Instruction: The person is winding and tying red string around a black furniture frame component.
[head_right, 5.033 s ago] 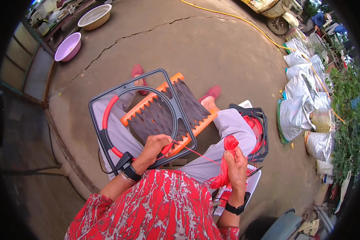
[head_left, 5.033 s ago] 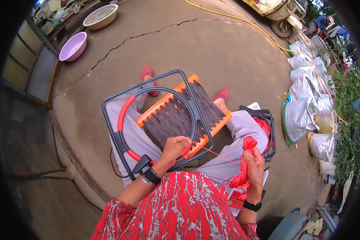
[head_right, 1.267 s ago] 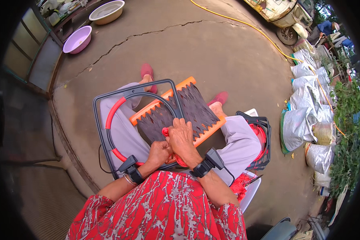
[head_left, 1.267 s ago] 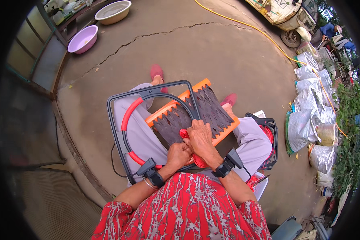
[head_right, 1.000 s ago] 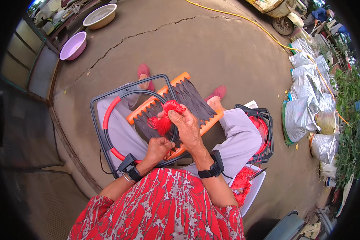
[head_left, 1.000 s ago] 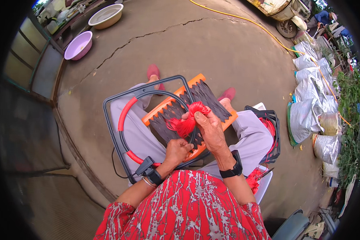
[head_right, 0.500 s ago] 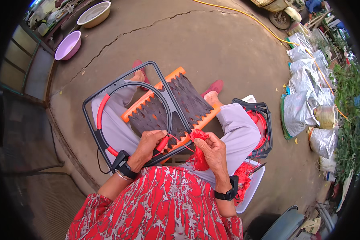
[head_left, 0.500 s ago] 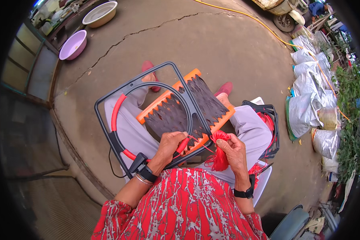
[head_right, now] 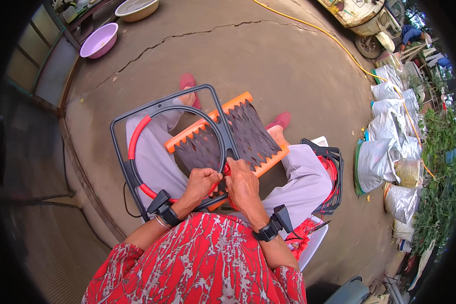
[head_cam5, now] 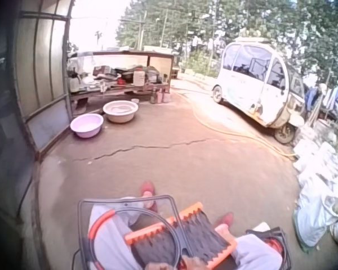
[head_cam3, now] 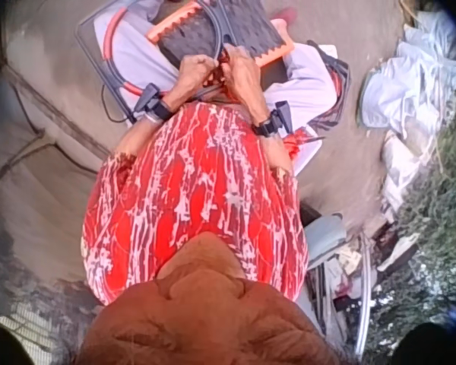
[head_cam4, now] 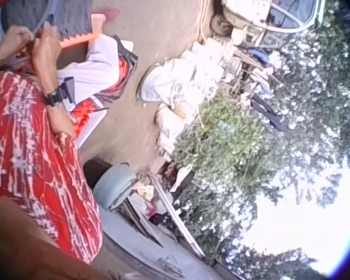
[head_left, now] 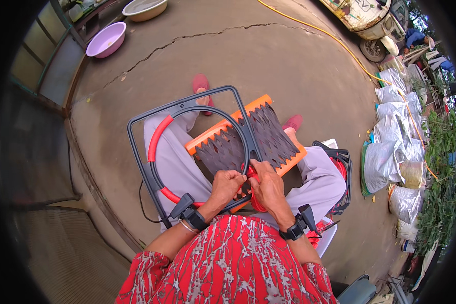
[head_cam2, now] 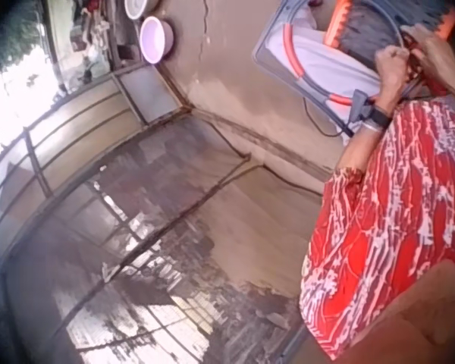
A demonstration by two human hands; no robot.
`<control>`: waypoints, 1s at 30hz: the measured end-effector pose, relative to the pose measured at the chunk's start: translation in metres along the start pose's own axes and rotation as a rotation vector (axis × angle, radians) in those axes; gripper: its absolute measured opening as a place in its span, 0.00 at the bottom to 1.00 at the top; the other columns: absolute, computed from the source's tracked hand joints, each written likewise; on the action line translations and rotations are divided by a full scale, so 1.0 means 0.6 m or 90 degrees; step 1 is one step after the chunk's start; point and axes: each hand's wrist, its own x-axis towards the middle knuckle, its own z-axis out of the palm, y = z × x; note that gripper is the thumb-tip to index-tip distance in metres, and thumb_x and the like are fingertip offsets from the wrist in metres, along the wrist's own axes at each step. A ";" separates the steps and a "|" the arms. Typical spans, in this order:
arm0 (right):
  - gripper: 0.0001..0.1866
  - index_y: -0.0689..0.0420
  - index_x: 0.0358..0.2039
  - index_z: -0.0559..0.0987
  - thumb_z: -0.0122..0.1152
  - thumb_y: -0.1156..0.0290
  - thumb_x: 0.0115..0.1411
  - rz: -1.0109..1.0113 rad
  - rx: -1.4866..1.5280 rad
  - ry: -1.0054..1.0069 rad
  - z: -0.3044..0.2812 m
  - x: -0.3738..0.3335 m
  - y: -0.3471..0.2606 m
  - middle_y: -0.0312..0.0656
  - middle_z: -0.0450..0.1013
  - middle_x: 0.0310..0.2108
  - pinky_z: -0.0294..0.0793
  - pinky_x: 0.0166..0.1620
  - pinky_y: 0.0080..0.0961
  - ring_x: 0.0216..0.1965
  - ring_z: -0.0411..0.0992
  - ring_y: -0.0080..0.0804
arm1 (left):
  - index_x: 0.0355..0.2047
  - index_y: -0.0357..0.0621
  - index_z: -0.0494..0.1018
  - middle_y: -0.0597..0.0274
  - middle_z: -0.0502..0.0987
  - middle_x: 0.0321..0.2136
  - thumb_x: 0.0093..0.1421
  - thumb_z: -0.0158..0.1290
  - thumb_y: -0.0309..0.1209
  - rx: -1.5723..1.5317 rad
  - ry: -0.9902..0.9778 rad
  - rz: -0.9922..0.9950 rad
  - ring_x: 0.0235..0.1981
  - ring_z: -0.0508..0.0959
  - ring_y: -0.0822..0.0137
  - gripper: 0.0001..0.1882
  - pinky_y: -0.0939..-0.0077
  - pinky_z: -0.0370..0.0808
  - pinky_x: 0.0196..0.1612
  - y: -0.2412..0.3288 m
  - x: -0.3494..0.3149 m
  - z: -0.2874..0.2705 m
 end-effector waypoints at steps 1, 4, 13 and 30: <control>0.23 0.58 0.49 0.71 0.61 0.77 0.50 0.004 0.067 0.011 -0.002 -0.007 0.006 0.50 0.69 0.37 0.73 0.39 0.41 0.40 0.72 0.51 | 0.28 0.34 0.78 0.64 0.73 0.13 0.60 0.55 0.28 -0.002 0.004 -0.001 0.12 0.69 0.77 0.09 0.80 0.64 0.15 0.001 -0.002 0.000; 0.31 0.59 0.58 0.65 0.57 0.82 0.51 0.029 0.125 0.014 0.005 -0.017 0.015 0.52 0.69 0.39 0.72 0.42 0.41 0.42 0.71 0.53 | 0.27 0.34 0.77 0.65 0.73 0.13 0.60 0.54 0.29 0.011 0.006 -0.008 0.12 0.70 0.77 0.09 0.80 0.64 0.15 0.009 -0.012 0.009; 0.29 0.58 0.60 0.65 0.46 0.83 0.55 0.073 0.358 0.075 0.036 0.032 0.012 0.53 0.70 0.48 0.71 0.48 0.39 0.46 0.71 0.55 | 0.23 0.35 0.75 0.65 0.73 0.12 0.61 0.53 0.28 0.168 0.026 0.059 0.11 0.70 0.77 0.11 0.80 0.66 0.14 -0.008 -0.003 0.013; 0.18 0.62 0.43 0.74 0.64 0.64 0.57 0.022 0.655 0.106 0.008 0.067 -0.011 0.49 0.71 0.47 0.71 0.50 0.36 0.50 0.70 0.40 | 0.20 0.33 0.75 0.61 0.71 0.10 0.57 0.55 0.27 0.053 -0.016 -0.036 0.08 0.67 0.74 0.11 0.77 0.60 0.11 -0.001 -0.015 0.016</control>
